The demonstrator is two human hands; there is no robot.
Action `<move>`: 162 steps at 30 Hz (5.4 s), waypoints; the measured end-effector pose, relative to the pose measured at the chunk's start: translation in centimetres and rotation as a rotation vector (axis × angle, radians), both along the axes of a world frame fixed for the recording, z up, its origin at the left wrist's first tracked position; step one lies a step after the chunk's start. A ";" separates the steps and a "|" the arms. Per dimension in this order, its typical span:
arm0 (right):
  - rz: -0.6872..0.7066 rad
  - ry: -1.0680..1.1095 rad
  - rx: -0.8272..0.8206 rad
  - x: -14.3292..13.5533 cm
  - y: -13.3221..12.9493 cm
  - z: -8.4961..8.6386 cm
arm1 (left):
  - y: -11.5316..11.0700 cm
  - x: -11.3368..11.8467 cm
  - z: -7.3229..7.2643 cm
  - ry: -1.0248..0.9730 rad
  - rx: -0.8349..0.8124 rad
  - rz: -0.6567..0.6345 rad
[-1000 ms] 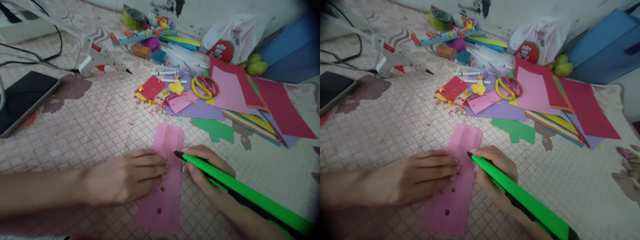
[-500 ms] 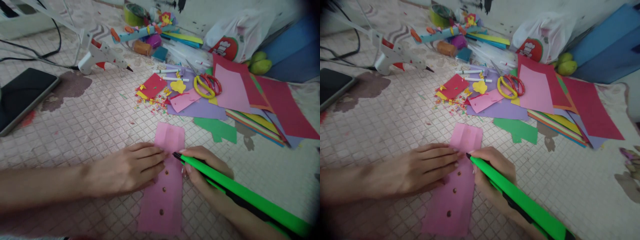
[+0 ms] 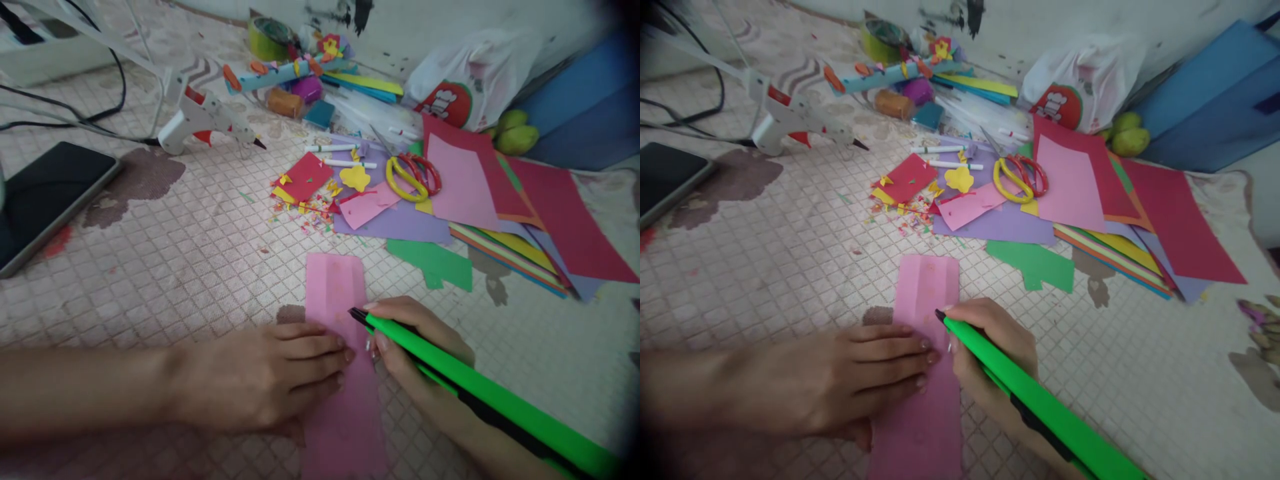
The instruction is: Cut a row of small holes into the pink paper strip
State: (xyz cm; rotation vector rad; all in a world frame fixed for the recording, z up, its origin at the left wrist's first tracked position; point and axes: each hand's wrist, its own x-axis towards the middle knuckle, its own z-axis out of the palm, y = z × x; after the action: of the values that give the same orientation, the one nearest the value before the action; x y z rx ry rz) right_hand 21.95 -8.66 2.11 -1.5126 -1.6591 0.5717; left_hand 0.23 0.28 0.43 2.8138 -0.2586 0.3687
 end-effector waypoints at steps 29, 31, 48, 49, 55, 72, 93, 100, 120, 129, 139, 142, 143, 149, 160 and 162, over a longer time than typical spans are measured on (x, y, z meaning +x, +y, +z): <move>0.065 0.026 0.091 0.2 0.4 -1.8 | -0.8 0.2 -0.3 0.054 -0.001 0.054; 0.072 0.032 0.094 0.2 0.3 -1.8 | -0.8 0.2 -0.3 0.042 -0.006 0.056; 0.068 0.008 0.081 0.1 0.5 -2.0 | -0.8 0.2 -0.4 0.052 0.011 0.042; 0.071 0.006 0.085 0.1 0.6 -1.9 | -0.8 0.2 -0.4 0.051 0.011 0.042; 0.091 0.004 0.052 0.2 0.6 -2.0 | -0.8 0.2 -0.3 0.052 0.027 0.046; 0.056 -0.013 0.107 -0.2 0.6 -1.1 | -1.0 0.2 -0.5 0.023 0.019 0.063; 0.068 -0.013 0.076 0.2 0.3 -1.8 | -1.1 0.3 -0.6 -0.019 0.009 0.062; 0.114 -0.035 0.022 0.3 0.3 -1.6 | -1.0 0.2 -0.4 0.009 0.030 0.056; 0.083 0.026 0.071 0.4 -0.1 -2.0 | -0.9 0.3 -0.4 0.021 0.036 0.059; 0.095 0.013 0.059 0.2 0.2 -1.8 | -0.9 0.2 -0.5 0.035 0.018 0.046; 0.111 -0.009 0.105 0.2 0.3 -1.2 | -0.9 0.2 -0.3 0.030 0.042 0.060; 0.067 -0.011 0.139 0.0 0.3 -1.0 | -1.0 0.2 -0.3 0.032 0.045 0.063; 0.066 -0.011 0.137 0.0 0.2 -1.0 | -1.0 0.2 -0.3 0.030 0.045 0.058; 0.057 0.003 0.133 -0.1 0.2 -1.6 | -0.9 0.2 -0.4 0.023 0.051 0.064; 0.078 0.016 0.114 0.0 0.1 -1.7 | -1.0 0.3 -0.3 0.021 0.062 0.063; 0.090 0.017 0.097 0.0 0.2 -1.7 | -1.0 0.3 -0.3 0.017 0.054 0.065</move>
State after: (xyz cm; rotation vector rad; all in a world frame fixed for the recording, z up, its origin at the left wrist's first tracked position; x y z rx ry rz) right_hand 21.99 -8.50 0.36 -1.3663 -1.7237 0.5427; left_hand 0.50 -0.68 0.10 2.8821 -0.1763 0.3576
